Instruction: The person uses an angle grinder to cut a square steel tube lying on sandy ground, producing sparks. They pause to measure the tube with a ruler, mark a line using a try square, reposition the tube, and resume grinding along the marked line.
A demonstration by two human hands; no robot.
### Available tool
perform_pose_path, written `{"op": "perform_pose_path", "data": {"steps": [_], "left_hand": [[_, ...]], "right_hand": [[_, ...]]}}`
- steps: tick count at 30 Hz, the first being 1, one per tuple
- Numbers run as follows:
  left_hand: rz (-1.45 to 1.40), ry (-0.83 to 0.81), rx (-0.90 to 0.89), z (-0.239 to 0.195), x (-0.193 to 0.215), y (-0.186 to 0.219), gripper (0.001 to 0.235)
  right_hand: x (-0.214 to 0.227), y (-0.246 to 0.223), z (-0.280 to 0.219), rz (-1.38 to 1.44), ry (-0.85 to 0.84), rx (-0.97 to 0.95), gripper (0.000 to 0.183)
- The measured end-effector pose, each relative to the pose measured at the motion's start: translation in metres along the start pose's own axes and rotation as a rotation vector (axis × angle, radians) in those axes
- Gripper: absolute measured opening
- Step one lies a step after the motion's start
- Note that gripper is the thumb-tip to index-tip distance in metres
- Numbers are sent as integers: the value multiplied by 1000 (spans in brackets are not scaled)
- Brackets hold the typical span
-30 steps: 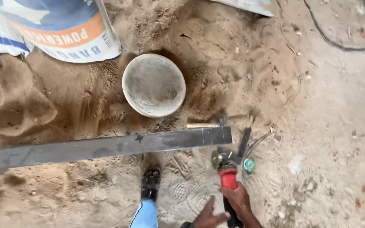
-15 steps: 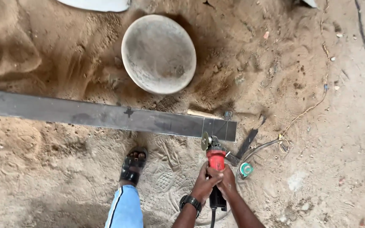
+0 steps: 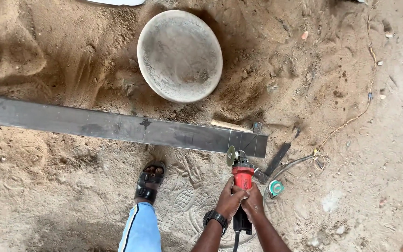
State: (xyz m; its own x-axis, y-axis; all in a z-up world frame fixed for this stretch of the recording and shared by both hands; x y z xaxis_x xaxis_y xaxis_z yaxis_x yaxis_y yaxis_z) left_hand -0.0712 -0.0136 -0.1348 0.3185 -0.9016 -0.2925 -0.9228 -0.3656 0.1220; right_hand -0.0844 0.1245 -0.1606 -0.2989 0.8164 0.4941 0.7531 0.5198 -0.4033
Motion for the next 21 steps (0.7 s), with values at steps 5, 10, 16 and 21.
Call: {"op": "perform_pose_path", "data": {"steps": [5, 10, 16, 21], "left_hand": [[58, 30, 87, -10, 0, -3, 109], [54, 34, 58, -17, 0, 0, 107], [73, 32, 41, -15, 0, -3, 108], [94, 47, 33, -14, 2, -1, 108]], "right_hand": [[-2, 35, 7, 20, -8, -114, 49], [2, 15, 1, 67, 6, 33, 51], [-1, 27, 6, 2, -14, 39, 55], [0, 12, -3, 25, -10, 6, 55]]}}
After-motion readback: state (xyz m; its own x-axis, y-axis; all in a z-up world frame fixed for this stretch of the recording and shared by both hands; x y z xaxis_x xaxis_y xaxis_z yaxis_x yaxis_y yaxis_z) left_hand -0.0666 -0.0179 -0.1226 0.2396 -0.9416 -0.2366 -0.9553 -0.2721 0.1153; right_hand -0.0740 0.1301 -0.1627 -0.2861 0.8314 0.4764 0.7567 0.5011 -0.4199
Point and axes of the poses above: each hand's wrist, its own z-axis towards the middle knuckle, its own x-axis out of the back of the hand, y = z × x, the point moved 10 cm from there along z, towards the middle knuckle, and after that the axes turned 8 degrees about x, right-handed, at the moved point
